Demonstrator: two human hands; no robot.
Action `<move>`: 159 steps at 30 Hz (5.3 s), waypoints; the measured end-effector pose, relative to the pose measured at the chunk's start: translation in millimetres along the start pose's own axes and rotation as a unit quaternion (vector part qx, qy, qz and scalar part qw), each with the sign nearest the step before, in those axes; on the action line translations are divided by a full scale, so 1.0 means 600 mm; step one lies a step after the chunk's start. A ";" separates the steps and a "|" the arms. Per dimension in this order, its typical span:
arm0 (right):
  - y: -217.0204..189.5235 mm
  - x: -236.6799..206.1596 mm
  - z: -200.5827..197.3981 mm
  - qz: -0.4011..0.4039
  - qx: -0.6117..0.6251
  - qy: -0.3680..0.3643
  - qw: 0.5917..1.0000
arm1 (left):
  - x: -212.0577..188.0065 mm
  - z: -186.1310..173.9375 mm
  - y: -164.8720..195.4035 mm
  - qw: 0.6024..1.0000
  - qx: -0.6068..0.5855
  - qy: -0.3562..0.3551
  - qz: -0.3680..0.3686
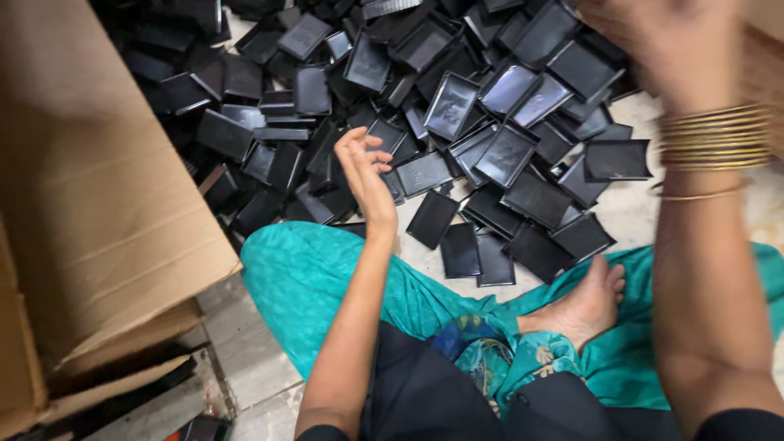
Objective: The person sits on the floor and repeatedly picks up small black plastic components from a large pile. They inspect each component by turning it over in their hands and then place it into a nearby cardboard box. The process is repetitive and involves handling the items one at a time.
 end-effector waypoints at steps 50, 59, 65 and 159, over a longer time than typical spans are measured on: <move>-0.043 -0.272 0.265 0.418 0.388 -0.110 0.814 | -0.082 0.033 -0.085 0.915 -0.238 -0.082 -0.314; -0.099 -0.302 0.321 0.359 0.416 -0.168 0.819 | -0.053 0.019 -0.074 0.991 -0.045 -0.055 -0.114; -0.069 -0.296 0.297 0.422 0.425 -0.130 0.790 | -0.045 0.028 -0.041 0.994 -0.050 -0.074 -0.058; 0.164 -0.244 0.164 0.148 -0.283 -0.101 0.942 | -0.112 0.116 -0.008 0.804 0.401 -0.212 0.385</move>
Point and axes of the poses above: each hand's wrist, its own x-axis towards the middle knuckle, its own z-axis out of the palm, y = z × x, the point moved 8 cm from there along x, towards the middle knuckle, and after that the axes turned 12 degrees about y, right-handed, at the moved point
